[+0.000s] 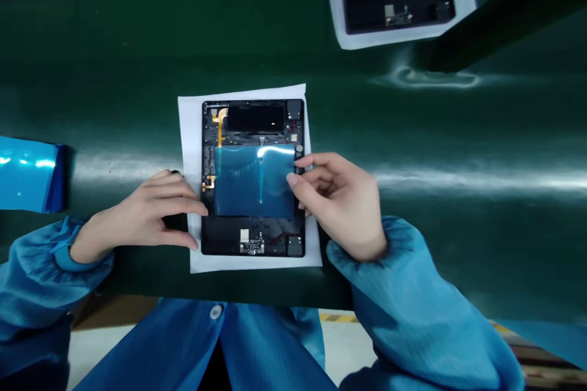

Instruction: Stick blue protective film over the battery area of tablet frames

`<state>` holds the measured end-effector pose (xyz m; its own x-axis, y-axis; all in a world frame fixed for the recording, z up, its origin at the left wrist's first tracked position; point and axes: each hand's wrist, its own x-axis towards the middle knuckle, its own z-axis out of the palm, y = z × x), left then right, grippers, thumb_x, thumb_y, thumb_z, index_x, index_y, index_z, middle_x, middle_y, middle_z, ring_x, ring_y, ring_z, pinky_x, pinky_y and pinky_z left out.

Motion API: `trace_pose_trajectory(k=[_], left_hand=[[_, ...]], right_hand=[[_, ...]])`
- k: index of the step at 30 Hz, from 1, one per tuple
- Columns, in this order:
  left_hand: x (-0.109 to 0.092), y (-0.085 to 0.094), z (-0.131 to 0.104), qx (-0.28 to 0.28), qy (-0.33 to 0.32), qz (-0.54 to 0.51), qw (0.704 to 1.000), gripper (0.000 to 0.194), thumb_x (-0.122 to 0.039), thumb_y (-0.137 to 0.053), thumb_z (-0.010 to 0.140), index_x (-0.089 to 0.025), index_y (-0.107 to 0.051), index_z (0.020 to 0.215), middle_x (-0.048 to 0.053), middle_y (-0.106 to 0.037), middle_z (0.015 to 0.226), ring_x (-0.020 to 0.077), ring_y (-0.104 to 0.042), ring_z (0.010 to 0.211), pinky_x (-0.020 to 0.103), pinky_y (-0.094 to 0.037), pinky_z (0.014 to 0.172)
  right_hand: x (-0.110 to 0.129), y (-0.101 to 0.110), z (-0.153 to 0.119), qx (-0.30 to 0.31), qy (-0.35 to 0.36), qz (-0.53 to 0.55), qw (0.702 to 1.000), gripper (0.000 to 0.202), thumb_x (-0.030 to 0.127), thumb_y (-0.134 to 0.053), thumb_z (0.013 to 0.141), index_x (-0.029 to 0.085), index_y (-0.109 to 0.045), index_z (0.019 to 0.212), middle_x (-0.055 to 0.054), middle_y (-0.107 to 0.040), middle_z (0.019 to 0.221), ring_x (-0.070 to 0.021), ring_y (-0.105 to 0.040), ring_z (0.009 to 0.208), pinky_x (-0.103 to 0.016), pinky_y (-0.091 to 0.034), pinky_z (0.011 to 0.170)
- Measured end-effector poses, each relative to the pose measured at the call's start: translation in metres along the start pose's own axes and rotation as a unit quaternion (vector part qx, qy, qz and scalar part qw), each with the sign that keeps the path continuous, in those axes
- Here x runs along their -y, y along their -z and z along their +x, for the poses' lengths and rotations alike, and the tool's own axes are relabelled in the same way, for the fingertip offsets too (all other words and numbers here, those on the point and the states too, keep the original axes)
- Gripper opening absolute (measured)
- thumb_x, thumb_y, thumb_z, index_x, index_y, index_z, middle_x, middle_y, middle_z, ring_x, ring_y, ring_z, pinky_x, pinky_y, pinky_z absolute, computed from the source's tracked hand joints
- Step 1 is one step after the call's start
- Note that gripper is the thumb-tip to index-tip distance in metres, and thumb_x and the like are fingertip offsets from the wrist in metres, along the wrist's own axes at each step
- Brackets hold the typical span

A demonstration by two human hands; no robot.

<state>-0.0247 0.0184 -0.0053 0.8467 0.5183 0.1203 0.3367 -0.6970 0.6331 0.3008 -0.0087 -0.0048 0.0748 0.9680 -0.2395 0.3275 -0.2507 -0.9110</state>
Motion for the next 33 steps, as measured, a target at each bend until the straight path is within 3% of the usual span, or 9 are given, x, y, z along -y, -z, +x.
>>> trace_pose_trajectory(k=[3, 6, 10, 14, 21, 26, 29, 31, 33], left_hand=[[-0.005, 0.005, 0.012, -0.033, 0.014, 0.041, 0.999, 0.035, -0.050, -0.064, 0.104, -0.020, -0.071, 0.120, 0.006, -0.073, 0.106, 0.0188, -0.065, 0.093, 0.033, -0.046, 0.080], [-0.010, 0.006, 0.035, -0.043, 0.001, 0.173, 0.984, 0.023, -0.032, -0.058, 0.108, -0.018, -0.074, 0.118, 0.007, -0.072, 0.105, 0.0209, -0.063, 0.091, 0.035, -0.045, 0.077], [-0.017, 0.001, 0.070, 0.070, -0.016, 0.263, 0.962, 0.032, -0.021, -0.050, 0.106, -0.022, -0.073, 0.129, 0.008, -0.069, 0.101, 0.0234, -0.060, 0.088, 0.036, -0.043, 0.075], [-0.030, -0.004, 0.094, 0.171, -0.011, 0.292, 0.941, 0.055, -0.013, -0.046, 0.101, -0.028, -0.056, 0.153, 0.010, -0.065, 0.109, 0.0253, -0.062, 0.093, 0.038, -0.045, 0.081], [-0.044, -0.015, 0.108, 0.197, 0.013, 0.315, 0.928, 0.067, -0.012, -0.044, 0.099, -0.034, -0.043, 0.162, 0.013, -0.063, 0.121, 0.0288, -0.065, 0.102, 0.043, -0.048, 0.092], [-0.028, -0.015, 0.104, 0.157, 0.022, 0.259, 0.953, 0.067, -0.012, -0.049, 0.094, -0.029, -0.049, 0.159, 0.011, -0.065, 0.118, 0.0277, -0.064, 0.102, 0.041, -0.050, 0.089], [-0.008, -0.007, 0.088, 0.039, 0.074, 0.222, 0.972, 0.055, -0.016, -0.049, 0.095, -0.019, -0.058, 0.149, 0.014, -0.066, 0.126, 0.0293, -0.064, 0.114, 0.044, -0.052, 0.097], [0.007, -0.003, 0.073, -0.049, 0.110, 0.207, 0.971, 0.049, -0.026, -0.053, 0.098, -0.016, -0.061, 0.145, 0.017, -0.063, 0.139, 0.0327, -0.060, 0.129, 0.049, -0.050, 0.107], [0.019, -0.003, 0.059, -0.087, 0.122, 0.184, 0.971, 0.057, -0.045, -0.059, 0.100, -0.017, -0.057, 0.149, 0.019, -0.055, 0.154, 0.0360, -0.051, 0.144, 0.054, -0.044, 0.118]], right_hand=[[-0.004, 0.000, 0.000, -0.012, 0.005, 0.022, 1.000, 0.025, 0.041, -0.083, 0.086, 0.024, -0.071, 0.098, 0.003, -0.070, 0.063, -0.0129, -0.060, 0.045, -0.026, -0.052, 0.041], [-0.006, -0.002, -0.001, -0.021, 0.003, 0.040, 0.999, 0.028, 0.044, -0.084, 0.084, 0.022, -0.070, 0.094, 0.003, -0.068, 0.061, -0.0124, -0.059, 0.043, -0.024, -0.049, 0.039], [-0.007, -0.004, -0.001, -0.050, 0.022, 0.043, 0.998, 0.025, 0.042, -0.081, 0.086, 0.021, -0.067, 0.086, 0.003, -0.066, 0.059, -0.0105, -0.055, 0.041, -0.024, -0.045, 0.039], [-0.009, -0.006, 0.000, -0.067, 0.036, 0.062, 0.995, 0.023, 0.042, -0.077, 0.089, 0.023, -0.065, 0.085, 0.004, -0.064, 0.057, -0.0101, -0.053, 0.041, -0.025, -0.045, 0.042], [-0.014, -0.012, 0.001, -0.073, 0.056, 0.070, 0.993, 0.026, 0.045, -0.076, 0.087, 0.021, -0.066, 0.084, 0.003, -0.065, 0.058, -0.0111, -0.056, 0.046, -0.025, -0.044, 0.046], [-0.024, -0.012, 0.004, -0.078, 0.063, 0.081, 0.992, 0.032, 0.051, -0.076, 0.083, 0.021, -0.065, 0.082, 0.002, -0.065, 0.057, -0.0108, -0.053, 0.042, -0.025, -0.043, 0.044], [-0.028, -0.010, 0.006, -0.085, 0.079, 0.060, 0.991, 0.030, 0.049, -0.072, 0.086, 0.020, -0.067, 0.085, 0.001, -0.066, 0.059, -0.0137, -0.058, 0.045, -0.026, -0.044, 0.043], [-0.028, -0.008, 0.003, -0.088, 0.137, -0.015, 0.987, 0.027, 0.046, -0.068, 0.091, 0.019, -0.072, 0.092, -0.002, -0.073, 0.069, -0.0158, -0.065, 0.053, -0.029, -0.051, 0.050], [-0.024, -0.006, -0.002, -0.054, 0.245, -0.140, 0.958, 0.026, 0.041, -0.064, 0.097, 0.019, -0.077, 0.106, -0.007, -0.082, 0.094, -0.0188, -0.076, 0.072, -0.032, -0.060, 0.067]])
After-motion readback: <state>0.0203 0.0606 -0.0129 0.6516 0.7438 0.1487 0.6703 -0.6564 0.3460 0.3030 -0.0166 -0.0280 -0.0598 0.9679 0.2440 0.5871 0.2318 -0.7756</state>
